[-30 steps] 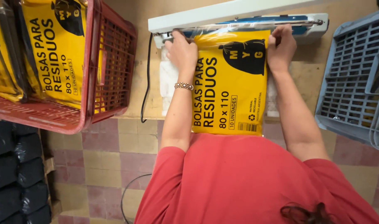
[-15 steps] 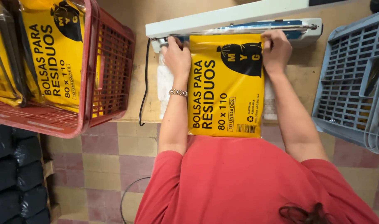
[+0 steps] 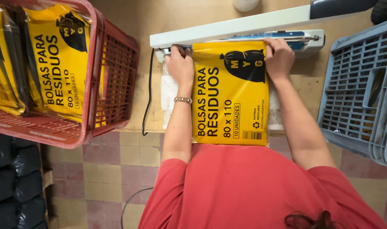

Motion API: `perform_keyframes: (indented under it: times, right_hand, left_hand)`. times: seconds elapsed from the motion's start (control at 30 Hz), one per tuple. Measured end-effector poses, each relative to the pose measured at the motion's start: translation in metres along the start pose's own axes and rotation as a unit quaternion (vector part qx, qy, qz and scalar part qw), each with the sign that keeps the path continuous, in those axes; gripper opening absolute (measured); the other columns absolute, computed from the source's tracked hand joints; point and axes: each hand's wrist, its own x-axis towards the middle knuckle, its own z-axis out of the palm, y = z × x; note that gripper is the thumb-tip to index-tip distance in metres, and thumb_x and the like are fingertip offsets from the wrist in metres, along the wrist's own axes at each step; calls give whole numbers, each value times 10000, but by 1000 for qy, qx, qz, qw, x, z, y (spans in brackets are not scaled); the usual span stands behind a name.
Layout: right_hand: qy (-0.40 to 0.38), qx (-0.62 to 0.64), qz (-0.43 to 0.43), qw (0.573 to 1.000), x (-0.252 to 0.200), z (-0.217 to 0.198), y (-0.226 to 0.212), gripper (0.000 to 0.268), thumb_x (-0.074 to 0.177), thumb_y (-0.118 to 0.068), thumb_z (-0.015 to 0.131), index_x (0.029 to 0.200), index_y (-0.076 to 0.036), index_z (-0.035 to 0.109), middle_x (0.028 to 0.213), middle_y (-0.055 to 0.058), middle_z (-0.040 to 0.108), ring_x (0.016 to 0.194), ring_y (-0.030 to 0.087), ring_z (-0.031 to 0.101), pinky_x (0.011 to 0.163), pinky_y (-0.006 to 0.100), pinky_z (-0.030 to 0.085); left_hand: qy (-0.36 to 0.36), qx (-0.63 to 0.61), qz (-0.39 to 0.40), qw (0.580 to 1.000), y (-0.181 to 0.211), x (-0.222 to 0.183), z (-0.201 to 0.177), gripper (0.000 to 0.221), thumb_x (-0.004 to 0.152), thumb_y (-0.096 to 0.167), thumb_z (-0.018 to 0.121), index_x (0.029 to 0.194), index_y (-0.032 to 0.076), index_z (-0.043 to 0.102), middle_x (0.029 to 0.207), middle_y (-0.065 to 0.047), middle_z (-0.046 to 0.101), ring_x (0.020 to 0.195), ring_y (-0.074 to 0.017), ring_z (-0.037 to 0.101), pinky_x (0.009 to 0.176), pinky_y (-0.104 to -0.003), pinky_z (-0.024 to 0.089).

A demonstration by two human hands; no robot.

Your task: The person repeatedly places yellow plastic bags of trash bags into a heat sealing machine, presses the handle to seal the package, and then transfers the sealed bag into a blue basket. The process is repeated multiple times throughout the clip.

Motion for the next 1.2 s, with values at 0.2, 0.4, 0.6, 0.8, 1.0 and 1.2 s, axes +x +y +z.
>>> perform_keyframes:
  times: [0.2, 0.4, 0.6, 0.8, 1.0, 1.2]
  right_hand:
    - [19, -14, 9, 1000, -8, 20, 27, 225, 966, -164, 725, 1134, -295, 795, 922, 9, 668, 881, 305, 716, 781, 426, 591]
    - [8, -31, 28, 999, -8, 27, 35, 213, 982, -225, 700, 1145, -336, 783, 948, 13, 672, 915, 309, 706, 813, 432, 584]
    - [-10, -11, 64, 998, -8, 31, 41, 214, 982, -277, 685, 1148, -383, 769, 975, -22, 682, 942, 296, 699, 879, 431, 562]
    - [-23, -16, 78, 997, -8, 31, 42, 209, 994, -282, 670, 1146, -395, 760, 1015, -16, 698, 989, 296, 698, 906, 437, 557]
    - [-59, -104, 142, 983, -4, -12, 10, 244, 1065, -498, 584, 1196, -367, 742, 1096, 8, 688, 999, 315, 710, 894, 445, 563]
    - [192, -49, -246, 949, 45, -93, -79, 204, 1031, -210, 775, 845, -188, 695, 763, -36, 457, 712, 246, 595, 696, 316, 527]
  left_hand:
    - [169, 123, 244, 947, -3, -17, 5, 178, 833, 219, 706, 929, 210, 557, 817, -27, 530, 920, -280, 572, 700, -474, 553]
    - [-2, 161, 290, 944, 52, -106, 29, 775, 852, 681, 601, 1344, 86, 543, 1445, -195, 501, 1420, -488, 407, 1118, -669, 393]
    - [-255, 247, 124, 927, 114, -105, -39, 1007, 867, 764, 523, 1584, 75, 365, 1689, -249, 200, 1530, -555, -65, 1099, -803, -41]
    - [-304, 239, 97, 917, 113, -99, -33, 1105, 831, 813, 503, 1637, 107, 230, 1716, -218, 55, 1502, -572, -171, 1084, -829, -23]
    - [-284, 227, 113, 925, 106, -98, -28, 1109, 815, 805, 534, 1629, 109, 245, 1711, -222, 91, 1507, -577, -145, 1092, -828, -12]
    - [-280, 203, 124, 930, 105, -98, -31, 1091, 842, 782, 530, 1631, 101, 208, 1704, -221, 62, 1498, -586, -154, 1065, -821, -6]
